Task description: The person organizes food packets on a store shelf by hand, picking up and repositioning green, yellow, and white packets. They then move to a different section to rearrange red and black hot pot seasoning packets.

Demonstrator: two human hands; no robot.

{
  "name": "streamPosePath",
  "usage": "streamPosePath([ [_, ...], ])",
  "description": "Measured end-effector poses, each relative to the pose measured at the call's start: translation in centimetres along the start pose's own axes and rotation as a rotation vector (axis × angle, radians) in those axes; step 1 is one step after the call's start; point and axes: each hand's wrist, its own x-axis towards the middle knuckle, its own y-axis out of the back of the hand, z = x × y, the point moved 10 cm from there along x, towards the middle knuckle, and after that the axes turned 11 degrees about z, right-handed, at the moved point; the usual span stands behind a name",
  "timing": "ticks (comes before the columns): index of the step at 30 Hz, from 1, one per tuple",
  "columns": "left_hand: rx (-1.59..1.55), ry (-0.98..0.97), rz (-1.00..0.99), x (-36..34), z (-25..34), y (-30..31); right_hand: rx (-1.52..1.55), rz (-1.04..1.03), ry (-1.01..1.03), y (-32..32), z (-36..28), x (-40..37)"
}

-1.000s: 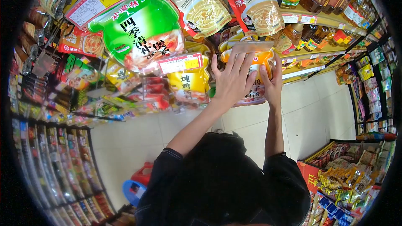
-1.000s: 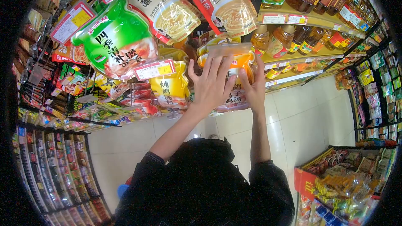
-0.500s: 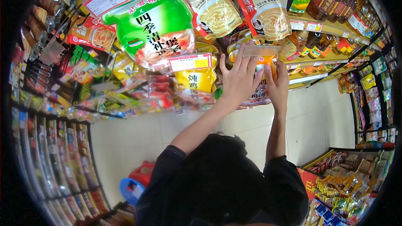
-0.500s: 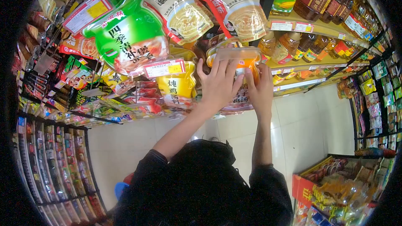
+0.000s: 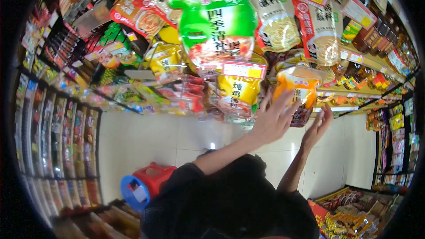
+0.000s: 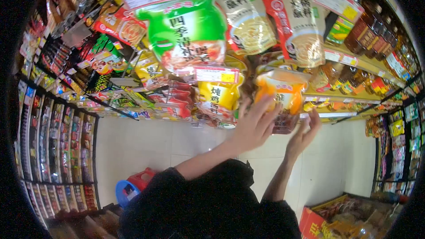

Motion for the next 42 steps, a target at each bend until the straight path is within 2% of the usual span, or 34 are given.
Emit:
streamPosePath([
  [2,-0.217,-0.031,0.049,-2.7,-0.1,1.9,0.046,0.104,0.026,2.0,0.2,-1.0],
  [5,-0.308,0.057,0.044,-3.9,-1.8,8.1,0.059,0.129,0.027,3.9,1.3,-3.0],
  [7,-0.186,0.063,0.192,-2.6,-4.9,15.1,0.070,0.113,0.002,4.5,1.4,-4.5],
  [9,-0.073,0.140,0.257,1.0,-9.4,22.6,0.107,0.099,0.010,4.2,-0.1,-5.3],
  [10,-0.032,0.187,0.372,3.1,-11.6,26.3,0.128,0.077,0.004,3.7,-0.3,-5.7],
  [11,0.049,0.315,0.412,4.8,-14.0,29.5,0.146,0.056,-0.001,3.4,-0.4,-6.0],
  [12,0.028,0.279,0.556,6.7,-16.3,32.6,0.164,0.036,-0.004,3.1,-0.6,-6.1],
  [13,-0.044,0.393,0.574,7.8,-19.2,34.5,0.166,0.043,-0.001,2.8,-1.2,-6.2],
  [14,-0.034,0.422,0.550,9.3,-21.1,36.2,0.167,0.051,0.000,2.3,-2.1,-6.4],
  [15,0.074,0.421,0.524,9.8,-23.4,38.0,0.168,0.057,0.002,2.0,-2.7,-6.5],
  [17,0.148,0.385,0.617,10.6,-25.0,40.3,0.210,0.047,0.029,1.5,-3.6,-6.7],
  [21,0.368,0.175,0.673,12.3,-28.5,42.6,0.265,0.032,0.019,0.8,-4.4,-8.1],
  [24,0.444,0.204,0.638,14.1,-27.8,41.9,0.295,0.000,0.023,0.5,-4.8,-9.2],
  [28,0.419,0.287,0.590,14.7,-30.7,42.2,0.295,-0.021,0.017,0.5,-4.9,-10.3],
  [32,0.445,0.092,0.652,14.7,-31.7,42.6,0.255,0.007,-0.038,0.6,-6.3,-11.1],
  [33,0.441,0.142,0.617,14.9,-33.2,42.9,0.261,0.012,-0.025,0.7,-6.4,-11.3],
  [36,0.299,0.390,0.595,13.9,-35.4,42.6,0.274,0.016,-0.017,1.0,-6.4,-11.9],
  [37,0.243,0.372,0.633,13.8,-34.2,42.3,0.263,0.009,-0.008,1.0,-6.4,-12.1],
  [40,-0.177,0.436,0.694,13.4,-34.1,41.8,0.239,-0.006,0.012,1.1,-6.5,-12.4],
  [42,-0.180,0.402,0.746,13.9,-31.7,42.1,0.238,-0.010,0.017,0.9,-6.9,-12.6],
])
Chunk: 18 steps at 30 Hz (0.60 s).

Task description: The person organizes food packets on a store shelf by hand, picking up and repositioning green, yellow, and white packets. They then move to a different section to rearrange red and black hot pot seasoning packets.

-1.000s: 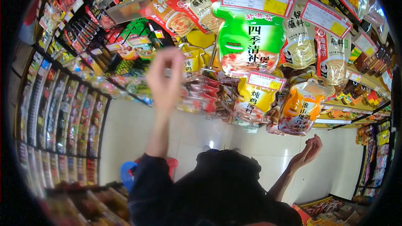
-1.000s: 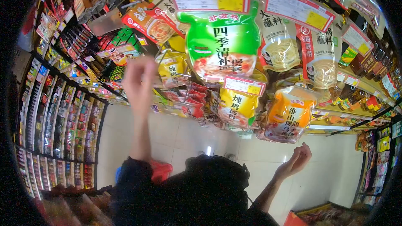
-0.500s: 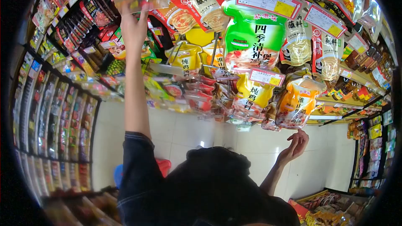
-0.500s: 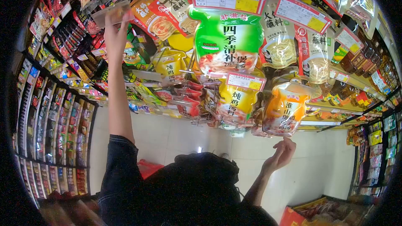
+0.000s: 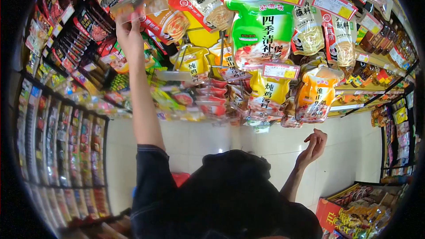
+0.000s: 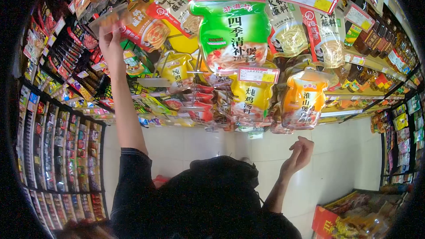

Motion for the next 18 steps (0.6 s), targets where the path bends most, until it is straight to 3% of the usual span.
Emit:
streamPosePath([
  [3,-0.089,-0.071,0.040,0.4,1.6,0.3,0.008,-0.023,-0.014,-0.8,-0.3,-0.3],
  [6,-0.181,-0.011,0.077,1.7,2.0,1.2,0.009,-0.050,-0.031,-1.5,-0.3,-0.6],
  [10,-0.245,0.317,-0.098,0.4,3.0,0.0,0.030,-0.081,-0.045,-2.3,0.0,-1.1],
  [14,-0.173,0.408,-0.244,0.3,2.5,0.0,0.056,-0.118,-0.083,-3.5,0.6,-1.2],
  [18,-0.242,0.381,-0.201,0.5,1.9,0.7,0.095,-0.148,-0.065,-5.0,-0.1,-1.3],
])
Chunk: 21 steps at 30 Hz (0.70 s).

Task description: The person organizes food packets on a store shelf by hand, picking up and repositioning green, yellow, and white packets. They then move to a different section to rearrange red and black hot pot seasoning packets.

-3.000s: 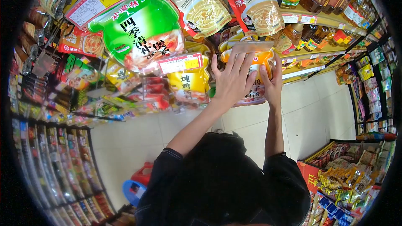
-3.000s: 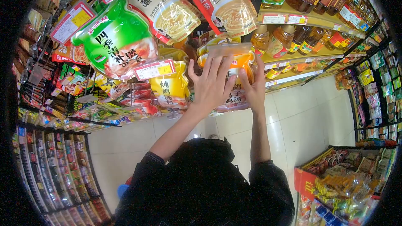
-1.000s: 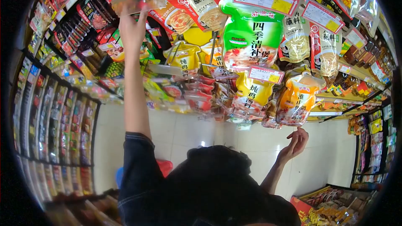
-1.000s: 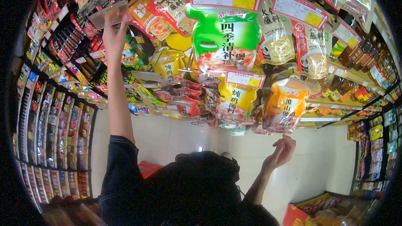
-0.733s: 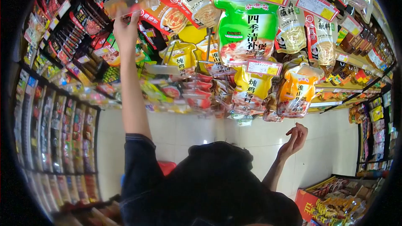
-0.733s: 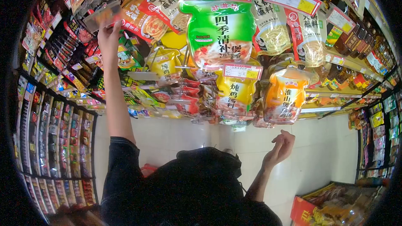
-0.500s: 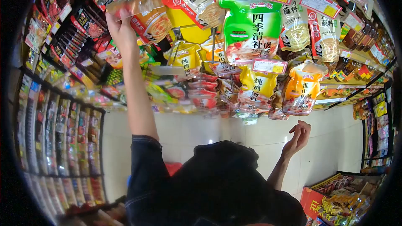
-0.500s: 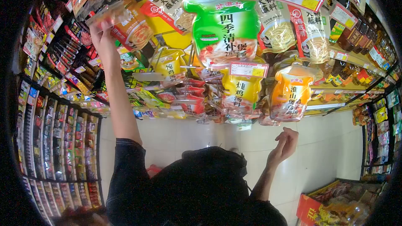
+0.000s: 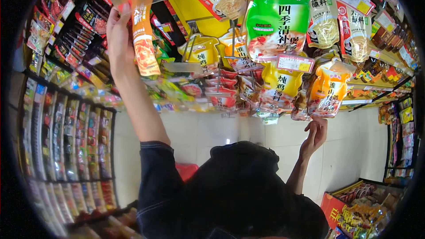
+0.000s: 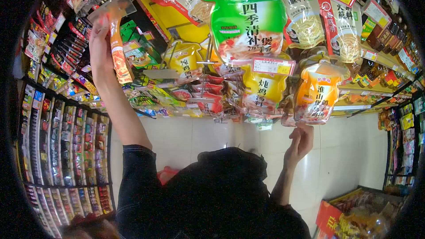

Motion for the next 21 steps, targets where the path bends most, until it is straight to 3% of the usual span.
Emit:
streamPosePath([
  [1,-0.066,0.043,0.036,-0.1,-0.5,0.1,0.022,0.011,-0.037,-0.4,0.2,-0.1],
  [4,-0.097,0.131,-0.129,0.3,-1.7,0.4,0.025,-0.038,-0.074,-1.2,0.6,-0.4],
  [5,-0.089,0.147,0.026,-0.5,-1.3,0.2,0.028,-0.045,-0.075,-1.3,0.7,-0.4],
  [8,-0.059,0.051,0.104,-1.0,-0.1,0.2,0.015,-0.075,-0.107,-1.6,1.0,-0.5],
  [9,-0.059,-0.081,0.084,-0.5,0.6,0.7,0.013,-0.078,-0.110,-1.7,1.1,-0.5],
  [12,-0.040,-0.244,0.131,-1.5,3.1,1.5,0.007,-0.089,-0.116,-1.8,1.3,-0.4],
  [16,0.078,-0.517,0.297,-5.2,6.0,1.3,-0.008,-0.108,-0.115,-2.2,1.6,-0.3],
  [21,0.054,-0.511,0.448,-8.4,5.7,2.0,0.011,-0.131,-0.113,-2.5,1.8,-0.1],
])
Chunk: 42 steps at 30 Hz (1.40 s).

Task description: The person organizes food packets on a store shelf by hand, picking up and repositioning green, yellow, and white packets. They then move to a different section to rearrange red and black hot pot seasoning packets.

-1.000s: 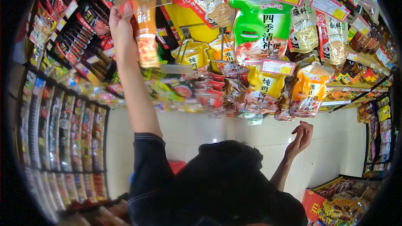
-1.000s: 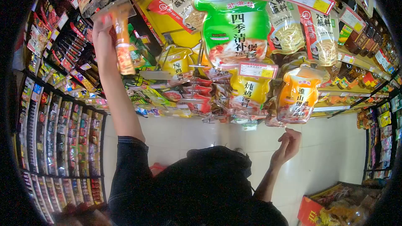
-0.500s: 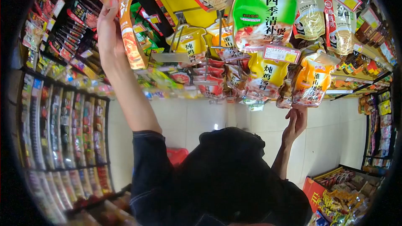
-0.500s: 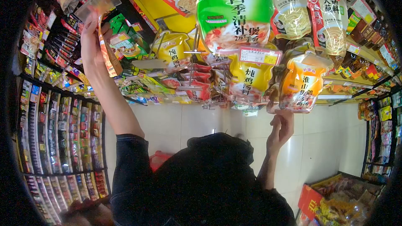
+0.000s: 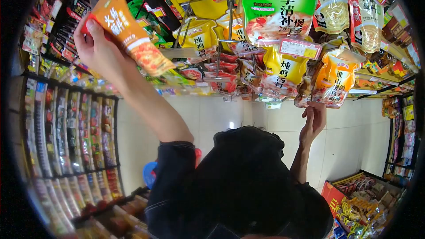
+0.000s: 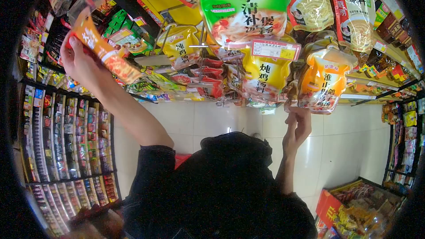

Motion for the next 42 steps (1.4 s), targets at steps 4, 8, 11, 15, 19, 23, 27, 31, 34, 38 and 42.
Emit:
streamPosePath([
  [4,0.025,0.048,0.064,-2.7,0.4,3.2,-0.006,-0.005,-0.008,0.3,0.4,0.3],
  [8,0.210,-0.072,0.036,-9.8,1.8,7.3,0.036,-0.017,-0.025,-0.1,0.4,0.1],
  [11,0.252,0.186,-0.252,-19.4,-0.8,7.8,0.115,-0.149,-0.070,-2.3,0.0,-1.4],
  [15,0.179,0.642,-0.276,-27.6,-7.0,8.4,0.115,-0.550,-0.012,-10.5,-3.5,-3.0],
  [19,0.079,0.663,-0.244,-28.7,-9.7,6.8,-0.023,-0.580,0.179,-16.4,-3.3,-4.3],
  [23,0.016,0.709,-0.275,-28.2,-11.7,6.4,0.103,-0.599,-0.208,-19.9,-1.1,-3.6],
  [27,0.062,0.641,-0.421,-26.0,-12.2,3.9,0.061,-0.558,-0.012,-21.8,-0.9,-1.7],
  [31,0.255,0.320,-0.577,-23.0,-11.5,1.7,-0.093,-0.581,0.096,-22.5,-2.0,0.0],
  [34,0.271,0.320,-0.679,-23.9,-12.2,0.9,-0.140,-0.609,0.170,-23.0,-1.9,0.6],
  [38,0.132,0.611,-0.573,-24.4,-13.3,0.5,-0.179,-0.626,0.204,-23.9,-2.0,0.7],
  [42,0.033,0.691,-0.492,-24.0,-14.8,0.2,-0.168,-0.614,0.164,-24.3,-3.3,1.1],
])
